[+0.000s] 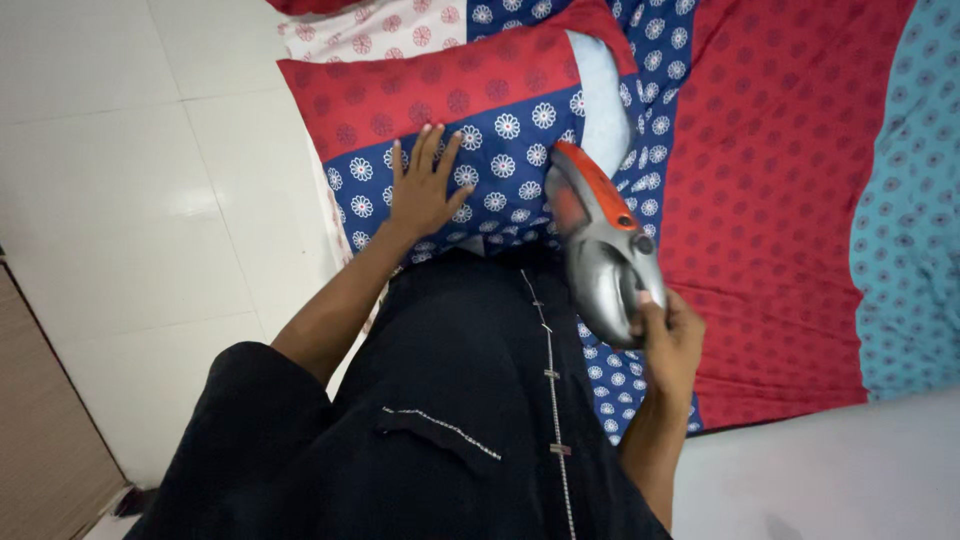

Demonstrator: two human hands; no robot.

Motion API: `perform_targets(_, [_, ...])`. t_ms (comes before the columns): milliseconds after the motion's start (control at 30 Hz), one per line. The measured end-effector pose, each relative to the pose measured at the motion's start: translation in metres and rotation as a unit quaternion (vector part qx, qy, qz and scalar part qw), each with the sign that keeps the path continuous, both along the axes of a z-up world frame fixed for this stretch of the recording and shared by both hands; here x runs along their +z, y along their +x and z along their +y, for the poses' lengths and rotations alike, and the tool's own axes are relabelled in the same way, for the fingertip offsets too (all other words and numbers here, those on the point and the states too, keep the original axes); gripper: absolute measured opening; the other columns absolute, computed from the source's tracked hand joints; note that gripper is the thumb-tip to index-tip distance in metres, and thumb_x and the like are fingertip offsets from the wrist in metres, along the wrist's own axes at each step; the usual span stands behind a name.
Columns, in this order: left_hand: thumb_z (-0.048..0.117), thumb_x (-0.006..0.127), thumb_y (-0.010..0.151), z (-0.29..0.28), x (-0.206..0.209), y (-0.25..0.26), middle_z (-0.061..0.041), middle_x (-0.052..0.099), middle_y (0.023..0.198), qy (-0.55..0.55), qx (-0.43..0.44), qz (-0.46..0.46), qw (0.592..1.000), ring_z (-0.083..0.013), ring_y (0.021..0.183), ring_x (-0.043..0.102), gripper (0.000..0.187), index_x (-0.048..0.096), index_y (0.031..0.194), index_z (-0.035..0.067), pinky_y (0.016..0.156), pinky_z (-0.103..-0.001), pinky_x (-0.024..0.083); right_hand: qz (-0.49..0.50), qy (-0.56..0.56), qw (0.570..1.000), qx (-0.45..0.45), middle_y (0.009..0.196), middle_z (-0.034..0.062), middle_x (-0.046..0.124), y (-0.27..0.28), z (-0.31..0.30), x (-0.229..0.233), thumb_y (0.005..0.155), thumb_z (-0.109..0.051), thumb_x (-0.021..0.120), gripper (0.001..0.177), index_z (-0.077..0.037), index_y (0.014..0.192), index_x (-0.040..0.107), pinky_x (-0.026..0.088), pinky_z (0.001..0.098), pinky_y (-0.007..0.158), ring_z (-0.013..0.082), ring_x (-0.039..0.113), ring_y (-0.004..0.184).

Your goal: The person irons a red and blue patterned pillowcase on a bed using a handheld iron. They then move to the edge of the bed and iron a white sheet with a red floral pattern, smoothing the fabric with their hands as they work.

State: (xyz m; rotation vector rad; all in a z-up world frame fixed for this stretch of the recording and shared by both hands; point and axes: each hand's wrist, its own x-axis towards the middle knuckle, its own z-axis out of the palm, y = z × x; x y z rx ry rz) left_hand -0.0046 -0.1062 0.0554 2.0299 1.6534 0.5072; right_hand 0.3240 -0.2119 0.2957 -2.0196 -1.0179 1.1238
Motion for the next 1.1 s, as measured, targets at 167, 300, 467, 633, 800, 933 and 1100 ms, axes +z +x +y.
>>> perform_targets(167, [0.052, 0.059, 0.104, 0.013, -0.001, 0.002, -0.017, 0.023, 0.168, 0.004, 0.002, 0.005, 1.000, -0.0350, 0.158, 0.017, 0.076, 0.028, 0.165, 0.018, 0.123, -0.069, 0.005, -0.005, -0.034, 0.999, 0.037, 0.069, -0.0032, 0.060, -0.021, 0.011, 0.007, 0.097, -0.018, 0.063, 0.019, 0.000, 0.104, 0.068, 0.042, 0.0240, 0.055, 0.0058, 0.054, 0.059])
perform_targets(300, [0.049, 0.063, 0.098, 0.036, 0.010, 0.015, -0.019, 0.019, 0.167, -0.029, 0.000, 0.023, 0.999, -0.0392, 0.156, 0.013, 0.080, 0.028, 0.163, 0.020, 0.117, -0.070, 0.003, -0.070, -0.006, 0.997, 0.018, 0.070, -0.0023, 0.059, -0.030, 0.014, 0.013, 0.100, -0.020, 0.066, 0.022, 0.002, 0.099, 0.070, 0.037, 0.0257, 0.053, 0.0065, 0.049, 0.060])
perform_targets(467, [0.046, 0.071, 0.089, 0.051, 0.010, 0.038, -0.019, 0.020, 0.167, -0.002, -0.055, -0.009, 0.998, -0.0348, 0.155, 0.015, 0.089, 0.029, 0.161, 0.015, 0.118, -0.072, 0.006, -0.137, 0.084, 0.979, 0.122, 0.073, 0.0002, 0.063, -0.052, 0.033, 0.011, 0.100, -0.025, 0.070, 0.029, 0.003, 0.106, 0.073, 0.041, 0.0265, 0.058, 0.0063, 0.051, 0.066])
perform_targets(633, [0.029, 0.074, 0.094, 0.046, -0.020, -0.004, -0.015, 0.044, 0.162, 0.111, 0.046, -0.138, 0.983, -0.0345, 0.159, 0.030, 0.069, 0.046, 0.155, 0.011, 0.131, -0.058, 0.023, -0.192, 0.063, 0.974, 0.106, 0.073, 0.0061, 0.065, -0.066, 0.049, 0.021, 0.100, -0.026, 0.071, 0.032, 0.003, 0.113, 0.074, 0.044, 0.0284, 0.061, 0.0098, 0.055, 0.067])
perform_targets(800, [0.051, 0.099, 0.073, 0.023, -0.061, -0.086, -0.030, 0.052, 0.139, 0.002, 0.460, -0.077, 0.885, -0.0475, 0.135, 0.043, 0.086, 0.059, 0.131, 0.002, 0.110, -0.052, 0.034, -0.110, 0.103, 0.982, 0.110, 0.092, 0.0066, 0.075, -0.077, 0.045, 0.025, 0.099, -0.025, 0.070, 0.035, 0.000, 0.124, 0.071, 0.051, 0.0253, 0.075, 0.0080, 0.065, 0.084])
perform_targets(933, [0.052, 0.094, 0.061, 0.013, -0.077, -0.103, -0.025, 0.055, 0.137, -0.231, 0.528, -0.418, 0.702, -0.0328, 0.122, 0.062, 0.116, 0.032, 0.140, -0.006, 0.101, -0.040, 0.054, -0.122, 0.081, 0.982, 0.119, 0.089, 0.0100, 0.074, -0.071, 0.044, 0.031, 0.099, -0.025, 0.071, 0.034, 0.000, 0.123, 0.073, 0.049, 0.0264, 0.073, 0.0089, 0.061, 0.082])
perform_targets(1100, [0.054, 0.094, 0.066, 0.019, -0.055, -0.081, -0.026, 0.061, 0.133, -0.135, 0.443, -0.349, 0.814, -0.0345, 0.122, 0.064, 0.105, 0.044, 0.134, -0.008, 0.105, -0.041, 0.051, -0.136, 0.119, 0.979, 0.097, 0.094, 0.0081, 0.076, -0.095, 0.042, 0.024, 0.100, -0.023, 0.071, 0.034, 0.000, 0.125, 0.072, 0.050, 0.0246, 0.072, 0.0072, 0.064, 0.082])
